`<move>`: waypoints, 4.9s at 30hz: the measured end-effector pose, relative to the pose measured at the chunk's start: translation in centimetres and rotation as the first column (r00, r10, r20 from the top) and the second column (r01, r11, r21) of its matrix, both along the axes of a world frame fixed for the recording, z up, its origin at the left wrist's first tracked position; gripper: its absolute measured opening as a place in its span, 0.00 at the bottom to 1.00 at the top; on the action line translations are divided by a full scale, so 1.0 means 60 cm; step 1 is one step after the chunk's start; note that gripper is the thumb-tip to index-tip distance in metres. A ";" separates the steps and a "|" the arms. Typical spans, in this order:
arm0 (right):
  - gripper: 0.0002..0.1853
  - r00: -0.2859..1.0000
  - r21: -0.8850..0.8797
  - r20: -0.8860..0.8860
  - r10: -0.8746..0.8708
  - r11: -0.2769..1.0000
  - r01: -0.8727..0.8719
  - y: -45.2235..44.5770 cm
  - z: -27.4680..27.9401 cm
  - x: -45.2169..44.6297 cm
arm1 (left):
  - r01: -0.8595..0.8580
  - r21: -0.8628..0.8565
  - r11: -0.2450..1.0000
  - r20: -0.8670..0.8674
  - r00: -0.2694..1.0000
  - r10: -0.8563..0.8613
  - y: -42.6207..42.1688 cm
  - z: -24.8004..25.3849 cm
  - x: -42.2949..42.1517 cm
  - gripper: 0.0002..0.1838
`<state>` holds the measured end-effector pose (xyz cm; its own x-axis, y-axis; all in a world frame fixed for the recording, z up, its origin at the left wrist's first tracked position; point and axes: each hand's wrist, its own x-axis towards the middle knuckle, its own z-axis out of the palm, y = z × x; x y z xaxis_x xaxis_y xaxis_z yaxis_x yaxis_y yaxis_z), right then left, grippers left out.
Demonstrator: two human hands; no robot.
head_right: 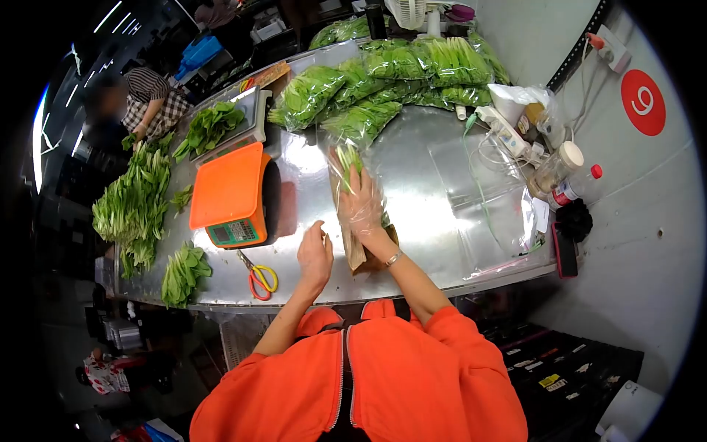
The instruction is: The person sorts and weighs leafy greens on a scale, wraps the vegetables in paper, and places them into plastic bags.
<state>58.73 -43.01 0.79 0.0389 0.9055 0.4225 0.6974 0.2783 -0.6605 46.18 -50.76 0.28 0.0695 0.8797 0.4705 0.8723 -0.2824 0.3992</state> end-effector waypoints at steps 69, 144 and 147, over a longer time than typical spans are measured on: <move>0.20 0.826 0.058 0.525 0.208 0.959 -0.278 0.040 0.030 -0.029 | 0.267 0.104 0.958 0.110 0.954 -0.278 0.042 0.167 0.085 0.04; 0.29 0.834 -0.610 0.219 0.507 0.738 -0.288 -0.275 0.114 0.177 | 0.848 0.023 0.529 0.413 0.474 -0.778 0.019 -0.044 0.064 0.20; 0.31 0.905 -0.543 0.205 0.373 0.813 -0.212 -0.322 0.056 0.192 | 0.856 -0.012 0.518 0.339 0.491 -0.803 0.001 -0.065 0.062 0.21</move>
<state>70.24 -62.31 4.16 -0.3123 0.9397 -0.1395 0.8160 0.1902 -0.5459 49.92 -50.73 -3.63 0.7087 0.5388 0.4555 0.1202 -0.7283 0.6746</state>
